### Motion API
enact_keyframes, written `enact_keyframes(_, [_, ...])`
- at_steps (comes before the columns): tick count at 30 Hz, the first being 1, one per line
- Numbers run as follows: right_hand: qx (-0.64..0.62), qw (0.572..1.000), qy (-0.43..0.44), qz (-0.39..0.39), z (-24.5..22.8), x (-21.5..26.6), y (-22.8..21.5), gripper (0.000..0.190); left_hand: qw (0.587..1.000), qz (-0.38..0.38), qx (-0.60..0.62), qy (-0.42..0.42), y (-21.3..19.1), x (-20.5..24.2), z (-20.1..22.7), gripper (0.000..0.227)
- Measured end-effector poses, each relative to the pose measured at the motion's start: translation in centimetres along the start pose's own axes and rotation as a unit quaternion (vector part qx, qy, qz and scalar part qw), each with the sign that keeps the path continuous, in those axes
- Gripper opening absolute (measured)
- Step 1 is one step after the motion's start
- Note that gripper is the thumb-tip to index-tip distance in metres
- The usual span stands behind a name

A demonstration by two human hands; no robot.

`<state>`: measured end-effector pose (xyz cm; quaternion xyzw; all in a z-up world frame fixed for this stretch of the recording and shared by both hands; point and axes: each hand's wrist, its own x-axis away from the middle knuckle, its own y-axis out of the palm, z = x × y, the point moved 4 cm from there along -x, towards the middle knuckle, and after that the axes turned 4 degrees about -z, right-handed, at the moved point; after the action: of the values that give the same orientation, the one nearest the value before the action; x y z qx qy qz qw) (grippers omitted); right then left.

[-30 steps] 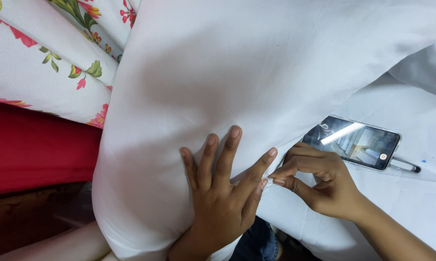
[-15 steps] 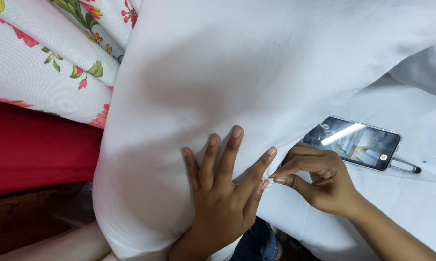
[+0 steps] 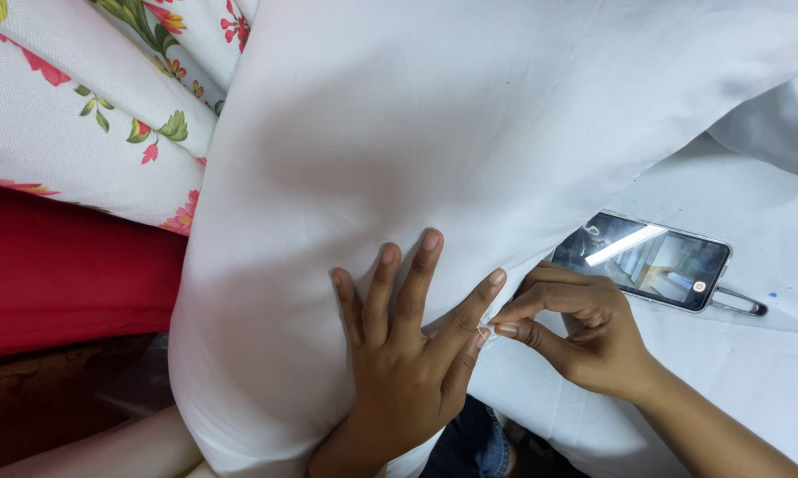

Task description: Hand-sewing the opening of a white pillowcase using a needle and thread.

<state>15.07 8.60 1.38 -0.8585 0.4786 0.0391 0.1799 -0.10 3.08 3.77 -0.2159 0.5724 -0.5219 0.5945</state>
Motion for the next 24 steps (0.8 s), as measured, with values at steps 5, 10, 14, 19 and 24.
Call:
enact_keyframes(5, [-0.022,0.999,0.016,0.046,0.1,0.1,0.2,0.010,0.990,0.032,0.136,0.001,-0.7,0.6,-0.5,0.033])
enact_keyframes(10, [0.013,0.999,-0.036,0.012,-0.6,-0.8,0.0,0.014,0.951,0.088,0.291,-0.054,-0.8,0.9,-1.4,0.015])
enact_keyframes(14, [0.007,0.999,-0.040,-0.027,0.2,-0.8,-0.6,0.018,0.966,0.093,0.231,-0.065,-0.7,0.4,-1.0,0.009])
enact_keyframes(19, [-0.008,0.998,-0.027,-0.052,0.3,-0.7,-1.1,0.022,0.979,0.086,0.174,-0.061,-0.5,0.1,-0.8,0.010])
enact_keyframes(24, [-0.005,0.999,-0.038,-0.006,0.0,-0.4,-0.4,0.017,0.980,0.086,0.173,-0.049,-0.7,-0.1,-0.6,0.015])
